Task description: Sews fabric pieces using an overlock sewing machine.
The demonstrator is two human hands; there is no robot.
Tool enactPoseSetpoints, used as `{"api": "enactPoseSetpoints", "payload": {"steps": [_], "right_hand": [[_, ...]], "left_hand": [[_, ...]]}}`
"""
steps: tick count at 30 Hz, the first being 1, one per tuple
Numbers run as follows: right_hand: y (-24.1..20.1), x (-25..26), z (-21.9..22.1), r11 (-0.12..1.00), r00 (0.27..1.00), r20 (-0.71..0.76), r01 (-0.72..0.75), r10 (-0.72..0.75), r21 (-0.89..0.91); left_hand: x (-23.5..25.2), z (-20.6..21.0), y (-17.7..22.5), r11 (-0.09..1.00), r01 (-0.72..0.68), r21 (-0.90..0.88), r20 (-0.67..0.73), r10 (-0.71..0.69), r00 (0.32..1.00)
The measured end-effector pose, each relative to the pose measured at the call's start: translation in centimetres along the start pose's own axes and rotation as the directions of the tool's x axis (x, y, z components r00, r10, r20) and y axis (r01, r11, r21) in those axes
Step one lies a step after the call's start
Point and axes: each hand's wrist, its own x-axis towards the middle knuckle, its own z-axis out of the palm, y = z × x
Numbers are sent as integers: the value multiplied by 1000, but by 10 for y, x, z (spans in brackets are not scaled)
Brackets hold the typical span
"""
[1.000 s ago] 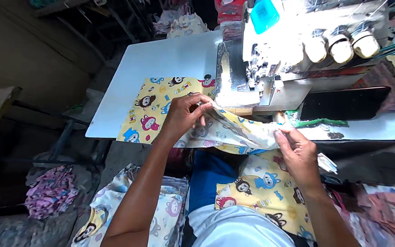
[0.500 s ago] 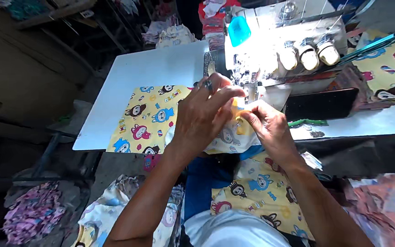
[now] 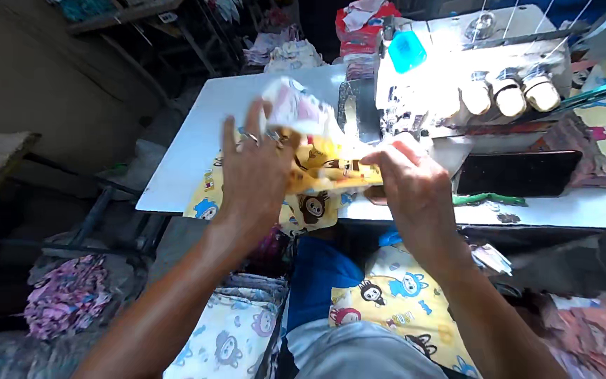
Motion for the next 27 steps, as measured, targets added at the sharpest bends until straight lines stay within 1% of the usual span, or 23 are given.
{"api": "enactPoseSetpoints", "payload": {"steps": [1, 3, 4, 5, 8, 10, 12, 14, 16, 18, 19, 20, 21, 23, 24, 25, 26, 27], "right_hand": [[2, -10, 7, 999, 999, 28, -29, 29, 22], [7, -34, 22, 995, 990, 110, -88, 83, 46], [10, -45, 29, 992, 984, 147, -108, 98, 66], [12, -55, 35, 989, 979, 175, -118, 101, 90], [15, -69, 42, 991, 984, 166, -87, 69, 105], [13, -67, 42, 998, 990, 131, -50, 45, 36], [11, -63, 41, 999, 993, 119, -8, 13, -38], [10, -61, 42, 997, 993, 120, 10, -1, -78], [8, -61, 43, 996, 993, 122, 9, 2, -93], [6, -62, 44, 997, 988, 156, 9, 3, -81], [5, -62, 46, 998, 984, 179, 14, -2, -64], [4, -62, 48, 1000, 977, 211, 13, -7, -28], [4, -62, 51, 999, 968, 250, 5, -13, 32], [4, -63, 52, 971, 944, 330, -54, -27, 233], [5, -61, 49, 932, 932, 362, -108, -26, 345], [7, -57, 44, 872, 930, 366, -167, -15, 459], [9, -53, 37, 796, 936, 351, -226, 18, 562], [13, -49, 31, 729, 943, 324, -275, 78, 626]], "left_hand": [[-13, 7, 2, 999, -47, -28, 106, 49, 993], [-33, 17, 3, 996, -77, -48, 340, 89, 936], [-39, 21, 5, 996, -65, -65, 387, 86, 918], [-44, 26, 5, 995, -57, -86, 366, 85, 927], [-51, 37, 10, 991, -22, -132, 177, 46, 983], [-52, 42, 14, 988, 37, -152, 69, -26, 997], [-53, 49, 14, 982, 88, -168, -33, -95, 995], [-55, 55, 12, 976, 126, -179, -114, -148, 982], [-58, 58, 15, 959, 167, -228, -231, -220, 948], [-61, 62, 25, 903, 196, -383, -317, -328, 890], [-62, 66, 30, 847, 212, -488, -327, -402, 855], [-61, 71, 36, 774, 205, -600, -321, -467, 824], [-60, 76, 42, 689, 166, -705, -309, -510, 803], [-48, 82, 51, 547, 51, -836, -303, -538, 787], [-36, 81, 53, 529, 14, -849, -321, -537, 780], [-18, 78, 52, 547, -20, -837, -357, -518, 777], [2, 73, 49, 597, -46, -801, -401, -479, 781], [26, 70, 46, 663, -66, -746, -446, -422, 789]]}}
